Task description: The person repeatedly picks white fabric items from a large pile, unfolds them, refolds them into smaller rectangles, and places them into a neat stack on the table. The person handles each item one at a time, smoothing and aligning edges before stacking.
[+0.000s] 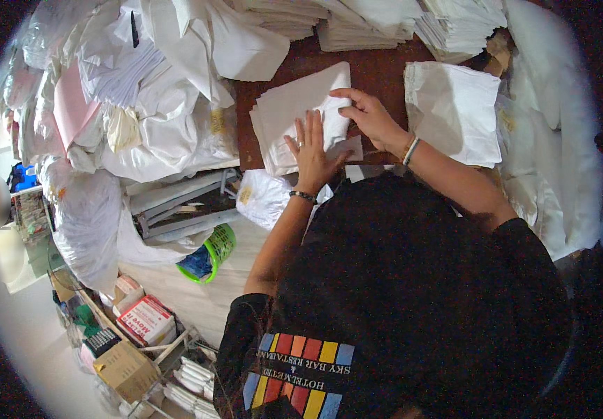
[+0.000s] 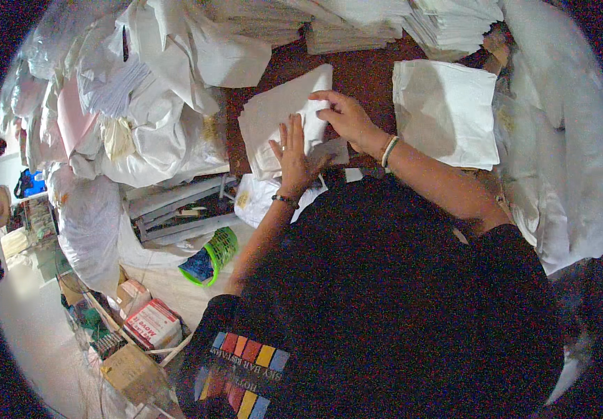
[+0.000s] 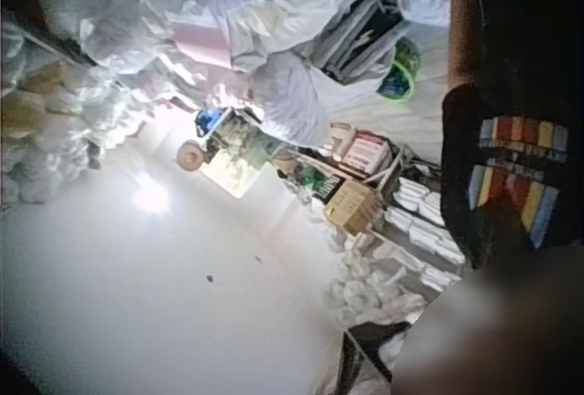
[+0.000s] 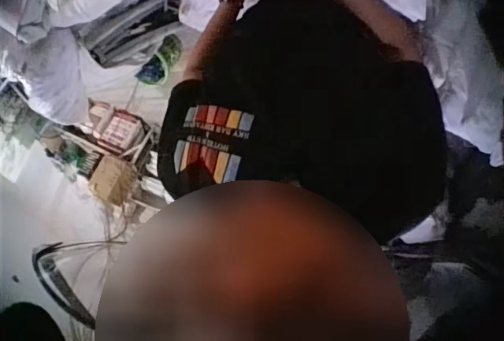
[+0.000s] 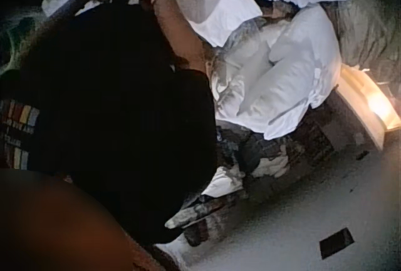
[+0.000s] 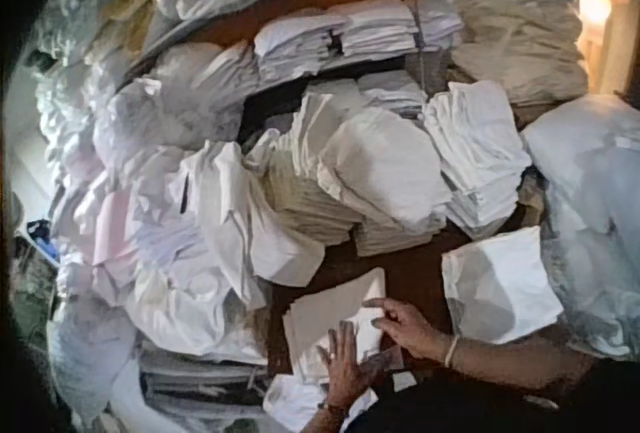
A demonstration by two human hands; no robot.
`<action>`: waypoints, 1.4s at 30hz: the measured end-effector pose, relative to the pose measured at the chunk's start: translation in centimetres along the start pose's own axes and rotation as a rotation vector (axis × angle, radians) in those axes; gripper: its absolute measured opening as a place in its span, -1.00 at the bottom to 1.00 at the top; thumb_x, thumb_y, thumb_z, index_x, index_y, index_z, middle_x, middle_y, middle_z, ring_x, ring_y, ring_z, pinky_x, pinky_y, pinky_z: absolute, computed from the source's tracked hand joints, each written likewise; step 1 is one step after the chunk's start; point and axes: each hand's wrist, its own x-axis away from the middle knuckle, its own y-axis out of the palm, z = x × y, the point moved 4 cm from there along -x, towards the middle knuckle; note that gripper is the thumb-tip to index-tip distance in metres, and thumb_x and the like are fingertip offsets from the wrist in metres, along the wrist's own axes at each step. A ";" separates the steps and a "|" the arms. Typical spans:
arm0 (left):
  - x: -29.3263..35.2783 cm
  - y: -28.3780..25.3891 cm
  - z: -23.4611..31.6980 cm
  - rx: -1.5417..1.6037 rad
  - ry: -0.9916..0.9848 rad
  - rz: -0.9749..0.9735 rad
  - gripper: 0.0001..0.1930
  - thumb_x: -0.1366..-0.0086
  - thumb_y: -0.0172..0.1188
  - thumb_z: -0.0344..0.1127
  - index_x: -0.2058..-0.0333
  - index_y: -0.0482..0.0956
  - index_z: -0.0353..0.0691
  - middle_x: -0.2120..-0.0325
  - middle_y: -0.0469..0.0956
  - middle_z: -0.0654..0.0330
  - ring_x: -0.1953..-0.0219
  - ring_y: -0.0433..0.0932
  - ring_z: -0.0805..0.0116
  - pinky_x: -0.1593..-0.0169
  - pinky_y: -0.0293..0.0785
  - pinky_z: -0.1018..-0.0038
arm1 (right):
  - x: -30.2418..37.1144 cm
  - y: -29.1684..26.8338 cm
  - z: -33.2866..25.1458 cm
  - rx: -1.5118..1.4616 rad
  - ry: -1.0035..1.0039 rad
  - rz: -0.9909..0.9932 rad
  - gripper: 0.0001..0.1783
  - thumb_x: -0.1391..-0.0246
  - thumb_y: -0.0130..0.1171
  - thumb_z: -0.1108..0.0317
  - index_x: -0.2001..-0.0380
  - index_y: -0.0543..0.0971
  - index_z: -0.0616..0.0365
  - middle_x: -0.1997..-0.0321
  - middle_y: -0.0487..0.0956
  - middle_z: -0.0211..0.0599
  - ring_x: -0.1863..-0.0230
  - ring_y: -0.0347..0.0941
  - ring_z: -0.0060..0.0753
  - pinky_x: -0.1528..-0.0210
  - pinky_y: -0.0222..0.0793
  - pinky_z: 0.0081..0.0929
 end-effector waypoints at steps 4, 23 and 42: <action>-1.2 -3.2 -0.1 0.426 0.001 0.123 -0.35 -0.24 0.17 -0.37 -0.32 0.24 -0.16 -0.22 0.38 -0.02 -0.27 0.31 -0.09 -0.27 0.18 0.03 | 0.2 1.1 -5.1 0.127 0.003 -0.139 -0.56 -0.17 0.21 0.40 -0.14 0.52 0.07 0.01 0.54 -0.32 0.01 0.44 -0.49 -0.11 0.37 -0.48; -3.5 -14.9 -4.0 0.549 -0.091 0.142 -0.74 -0.20 0.24 -0.52 0.11 0.66 -0.26 0.26 0.68 0.19 0.19 0.61 0.42 0.11 0.51 0.47 | 2.2 -2.7 -13.5 0.743 -0.496 -0.174 -0.59 0.05 0.26 0.50 0.05 0.65 0.04 0.11 0.66 -0.21 0.21 0.60 -0.18 0.15 0.48 -0.42; 3.7 -8.0 -7.4 0.108 0.054 0.311 -0.61 0.00 0.15 -0.70 0.25 0.71 -0.10 0.12 0.62 0.17 -0.14 0.50 0.07 -0.17 0.44 0.22 | 0.3 -5.1 5.1 0.496 -0.009 0.097 -0.66 -0.08 0.28 0.33 0.09 0.57 0.25 0.29 0.55 -0.14 0.38 0.59 -0.23 0.34 0.57 -0.35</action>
